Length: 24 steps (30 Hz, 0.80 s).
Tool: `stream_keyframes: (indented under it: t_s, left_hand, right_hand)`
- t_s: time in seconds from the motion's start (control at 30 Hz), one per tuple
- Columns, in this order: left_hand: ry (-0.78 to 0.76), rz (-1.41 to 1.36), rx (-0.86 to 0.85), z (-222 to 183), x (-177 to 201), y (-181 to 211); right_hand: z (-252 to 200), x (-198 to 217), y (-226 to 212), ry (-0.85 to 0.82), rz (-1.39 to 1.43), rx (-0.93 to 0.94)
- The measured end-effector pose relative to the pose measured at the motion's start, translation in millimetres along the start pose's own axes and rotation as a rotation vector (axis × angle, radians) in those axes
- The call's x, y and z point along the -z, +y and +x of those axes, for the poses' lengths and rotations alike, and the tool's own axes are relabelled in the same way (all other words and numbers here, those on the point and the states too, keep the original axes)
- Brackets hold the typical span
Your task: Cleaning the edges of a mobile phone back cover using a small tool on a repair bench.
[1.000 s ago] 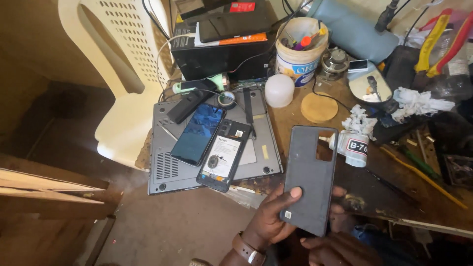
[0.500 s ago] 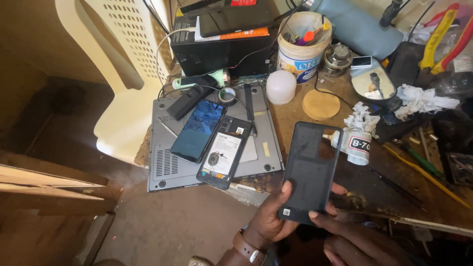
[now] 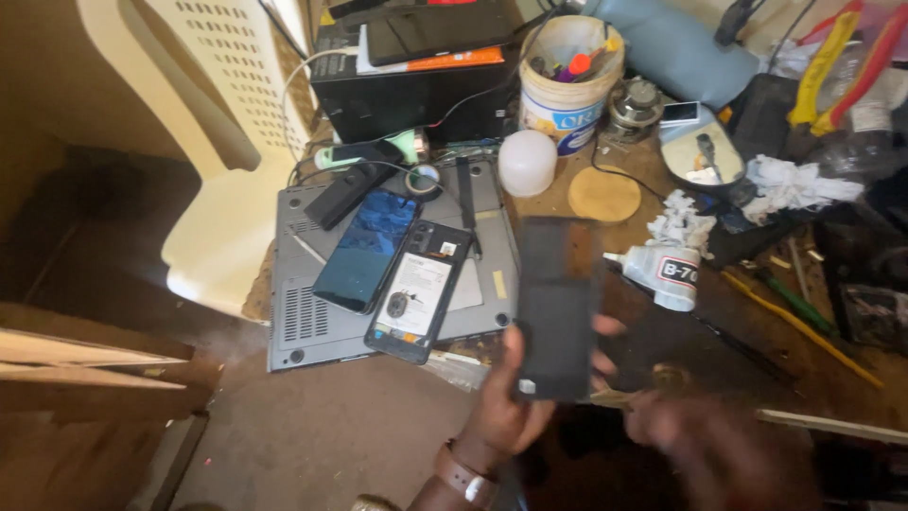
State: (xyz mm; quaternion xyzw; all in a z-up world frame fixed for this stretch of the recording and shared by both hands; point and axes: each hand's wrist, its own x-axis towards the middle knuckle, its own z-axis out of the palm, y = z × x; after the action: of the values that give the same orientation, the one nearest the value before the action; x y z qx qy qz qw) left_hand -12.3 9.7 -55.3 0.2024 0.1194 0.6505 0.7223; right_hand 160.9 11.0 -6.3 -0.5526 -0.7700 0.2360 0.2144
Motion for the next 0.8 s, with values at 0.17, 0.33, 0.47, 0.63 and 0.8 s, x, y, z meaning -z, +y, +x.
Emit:
stream_keyframes:
  t_s: [0.17,0.33,0.47,0.63,0.8]
  left_hand:
    - [0.044,-0.027,-0.118,5.3,7.0,5.2]
    - [0.062,0.031,-0.133,7.1,4.7,3.0]
    - [0.070,0.004,-0.156,9.0,6.4,5.4]
    - [0.062,-0.028,-0.181,9.4,11.5,12.7]
    - [0.050,-0.031,-0.206,9.1,8.3,22.2]
  right_hand:
    - [41.1,-3.5,69.2,0.085,-0.036,0.074]
    - [51.0,-20.7,61.5,0.103,0.033,0.163]
    - [56.2,-17.0,54.6,-0.007,0.115,0.073]
    - [55.2,1.7,70.8,0.065,-0.180,0.075]
    - [53.0,16.8,79.7,0.128,-0.260,0.167]
